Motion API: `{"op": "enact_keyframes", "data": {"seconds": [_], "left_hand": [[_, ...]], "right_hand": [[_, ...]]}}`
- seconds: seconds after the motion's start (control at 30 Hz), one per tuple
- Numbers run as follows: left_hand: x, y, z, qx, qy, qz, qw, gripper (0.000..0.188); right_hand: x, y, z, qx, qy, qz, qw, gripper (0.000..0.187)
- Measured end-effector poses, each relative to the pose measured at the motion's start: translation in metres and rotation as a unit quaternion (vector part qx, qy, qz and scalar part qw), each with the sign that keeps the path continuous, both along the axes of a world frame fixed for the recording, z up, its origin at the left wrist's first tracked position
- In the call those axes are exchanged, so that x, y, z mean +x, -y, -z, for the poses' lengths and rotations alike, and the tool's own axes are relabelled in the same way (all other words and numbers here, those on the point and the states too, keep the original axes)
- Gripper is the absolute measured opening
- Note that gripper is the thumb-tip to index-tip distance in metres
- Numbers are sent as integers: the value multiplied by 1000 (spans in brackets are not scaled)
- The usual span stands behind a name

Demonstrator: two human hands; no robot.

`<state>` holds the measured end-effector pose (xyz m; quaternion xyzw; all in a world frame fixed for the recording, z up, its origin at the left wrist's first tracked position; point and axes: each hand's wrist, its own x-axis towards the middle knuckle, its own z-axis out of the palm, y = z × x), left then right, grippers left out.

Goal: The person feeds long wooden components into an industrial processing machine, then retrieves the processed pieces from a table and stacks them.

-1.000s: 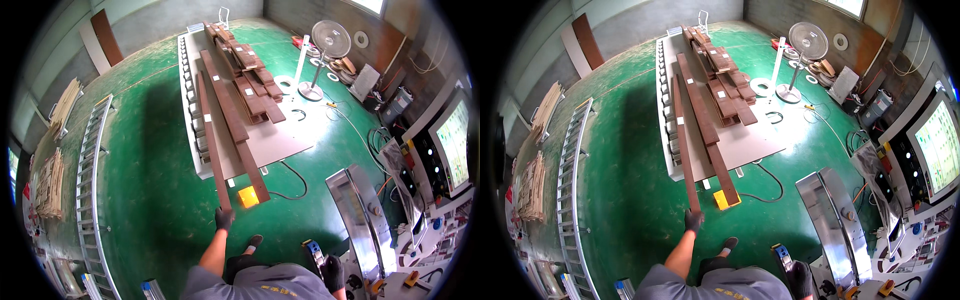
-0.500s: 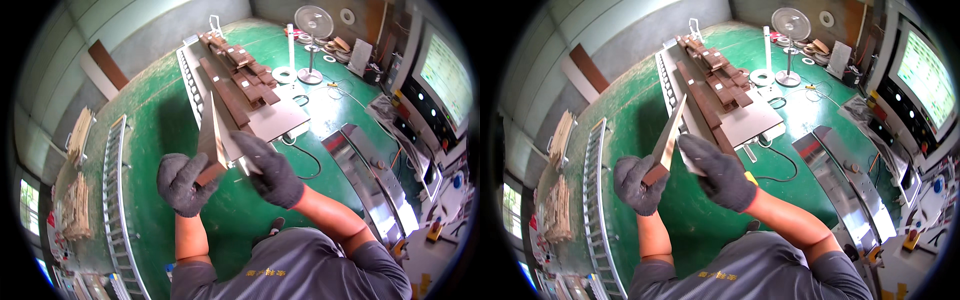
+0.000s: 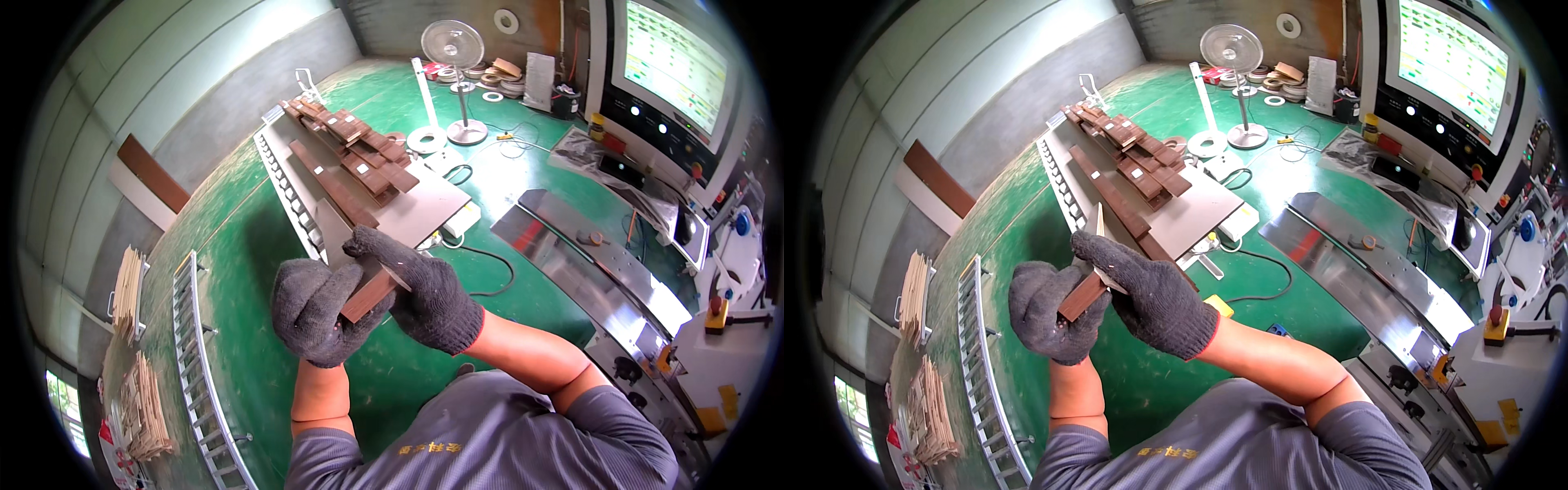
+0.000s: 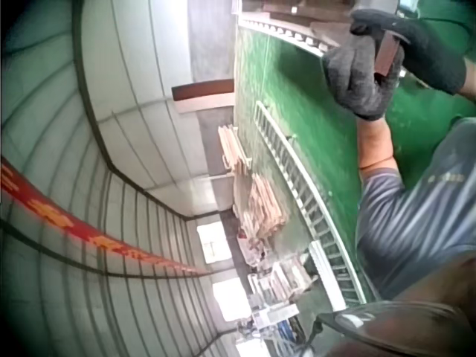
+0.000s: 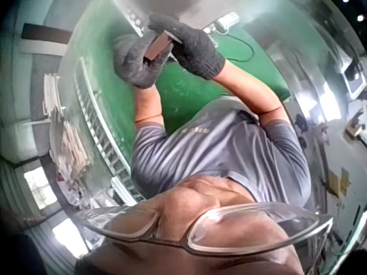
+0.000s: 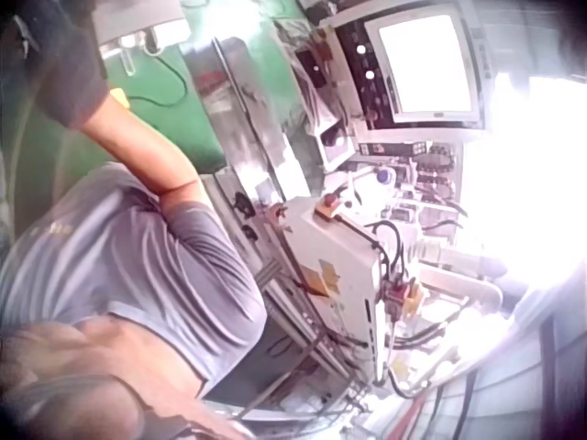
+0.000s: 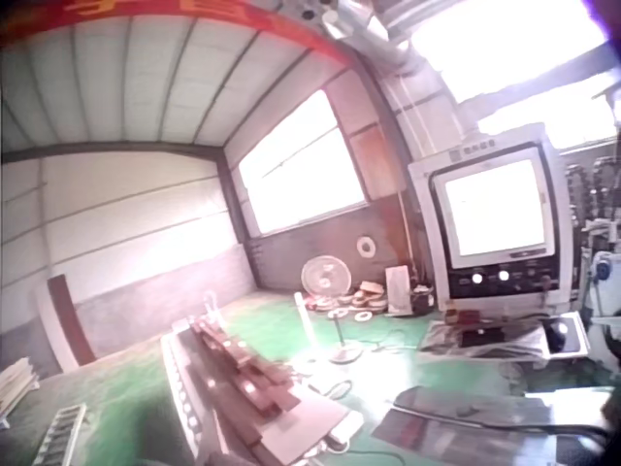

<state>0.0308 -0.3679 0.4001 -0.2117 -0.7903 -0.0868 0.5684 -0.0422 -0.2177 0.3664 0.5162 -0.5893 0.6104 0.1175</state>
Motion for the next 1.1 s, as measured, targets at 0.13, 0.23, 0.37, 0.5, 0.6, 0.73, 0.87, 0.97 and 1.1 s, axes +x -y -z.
{"op": "enact_keyframes", "data": {"seconds": [0.13, 0.23, 0.37, 0.5, 0.6, 0.73, 0.87, 0.97, 1.1], "left_hand": [[-8, -5, 3, 5, -9, 26, 1000, 39], [-12, -5, 3, 18, -10, 35, 999, 39], [-19, -6, 7, 6, 2, 55, 998, 39], [-32, -11, 26, 16, 48, 92, 994, 39], [-36, -24, 48, 90, 36, 81, 992, 44], [-29, -39, 82, 107, 95, 125, 982, 44], [-32, -44, 106, 23, 28, 178, 983, 52], [-68, 1, 128, 259, 6, 132, 957, 59], [-142, 93, 223, 749, 152, 81, 640, 54]], "right_hand": [[-5, 0, 14, -16, -8, 5, 1000, 69], [-5, 0, 15, -8, 3, 30, 1000, 62], [-1, -7, 5, -3, 68, 25, 997, 68], [-7, -17, 0, 37, 105, 69, 991, 75], [-21, -13, 15, -23, 126, 79, 989, 86], [-32, -9, 29, -81, 196, 58, 976, 92], [-31, -20, 30, -81, 220, 77, 969, 93], [-19, -50, 34, -109, 260, 133, 950, 93], [21, -129, 53, -145, 349, 244, 893, 103]]}}
